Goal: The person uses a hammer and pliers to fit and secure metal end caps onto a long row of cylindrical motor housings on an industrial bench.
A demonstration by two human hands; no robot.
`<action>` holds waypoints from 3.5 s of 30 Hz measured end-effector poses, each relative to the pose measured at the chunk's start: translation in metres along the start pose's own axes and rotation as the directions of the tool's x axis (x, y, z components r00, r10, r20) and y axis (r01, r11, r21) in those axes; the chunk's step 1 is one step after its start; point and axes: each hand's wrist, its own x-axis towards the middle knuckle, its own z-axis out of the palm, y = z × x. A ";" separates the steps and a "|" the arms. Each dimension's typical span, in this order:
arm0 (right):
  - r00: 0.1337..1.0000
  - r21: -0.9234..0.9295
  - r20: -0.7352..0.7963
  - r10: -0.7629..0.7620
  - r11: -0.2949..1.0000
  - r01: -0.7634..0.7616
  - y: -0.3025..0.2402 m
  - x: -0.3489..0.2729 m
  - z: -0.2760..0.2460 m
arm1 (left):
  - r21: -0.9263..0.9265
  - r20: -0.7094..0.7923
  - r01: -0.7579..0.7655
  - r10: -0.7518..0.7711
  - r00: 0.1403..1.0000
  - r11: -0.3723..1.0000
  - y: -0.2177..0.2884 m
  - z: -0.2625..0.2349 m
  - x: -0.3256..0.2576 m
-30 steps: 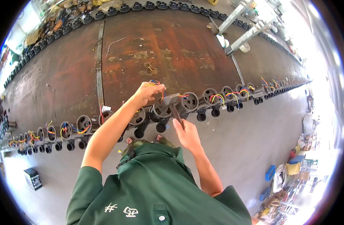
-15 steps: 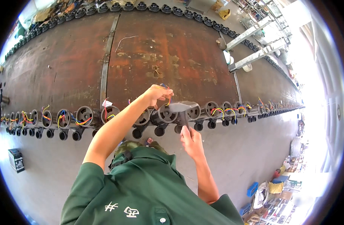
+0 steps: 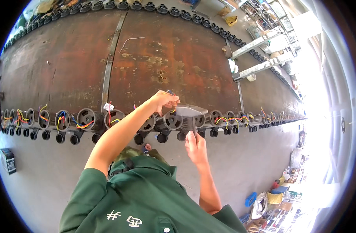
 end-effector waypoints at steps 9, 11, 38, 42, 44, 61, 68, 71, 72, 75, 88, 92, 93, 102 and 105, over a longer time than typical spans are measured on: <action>0.965 0.004 0.101 0.242 0.970 -0.244 0.006 0.019 0.026 | 0.036 0.033 -0.054 0.053 0.998 0.998 -0.004 -0.001 -0.005; 0.983 0.007 0.040 0.179 0.984 -0.179 -0.010 0.011 0.020 | 0.028 0.030 -0.065 0.065 0.997 0.997 0.001 -0.006 -0.004; 0.970 0.018 0.030 0.242 0.970 -0.243 0.003 0.016 0.006 | -0.123 -0.178 -0.098 0.075 0.981 0.988 -0.002 0.013 -0.021; 0.999 -0.345 -0.020 -0.034 0.938 0.025 0.051 0.036 0.005 | -0.123 -0.146 -0.176 0.157 0.977 0.977 -0.014 0.018 -0.018; 0.994 -0.369 0.038 -0.102 0.923 0.108 0.071 0.049 0.000 | -0.108 -0.193 -0.171 0.148 0.970 0.979 -0.009 0.028 -0.029; 0.955 0.223 0.297 0.017 0.971 -0.086 0.044 0.073 -0.189 | 0.934 0.136 0.157 0.728 0.671 -0.320 -0.017 0.169 -0.020; 0.952 0.109 0.301 -0.053 0.994 0.020 0.094 0.079 -0.168 | 0.989 0.143 -0.099 0.500 0.854 -0.114 0.006 0.125 0.000; 0.959 0.011 0.273 -0.072 0.997 0.071 0.094 0.077 -0.171 | 0.995 0.084 -0.096 0.462 0.883 0.001 0.009 0.111 0.014; 0.963 -0.010 0.249 -0.101 0.994 0.107 0.093 0.078 -0.169 | 0.995 0.060 -0.091 0.431 0.900 0.050 0.014 0.110 0.017; 0.960 -0.181 0.174 -0.221 0.951 0.252 0.085 0.079 -0.157 | 0.984 0.071 -0.127 0.385 0.920 0.123 0.010 0.097 0.028; 0.978 -0.201 0.145 -0.151 0.963 0.178 0.072 0.070 -0.151 | 0.965 0.110 -0.182 0.336 0.936 0.191 0.014 0.085 0.033; 0.990 -0.356 0.141 -0.019 0.932 0.069 0.123 0.094 -0.135 | 0.953 0.142 -0.221 0.338 0.930 0.208 0.017 0.086 0.031; 0.983 -0.331 0.179 0.031 0.943 0.030 0.108 0.097 -0.141 | 0.953 0.140 -0.219 0.337 0.931 0.210 0.020 0.084 0.030; 0.898 -0.358 0.047 -0.438 0.832 0.424 0.116 0.085 -0.133 | 0.938 0.169 -0.232 0.244 0.955 0.259 0.030 0.083 0.035; 0.995 -0.411 0.099 -0.007 0.910 0.047 0.103 0.091 -0.137 | 0.951 0.167 -0.227 0.272 0.948 0.210 0.029 0.083 0.034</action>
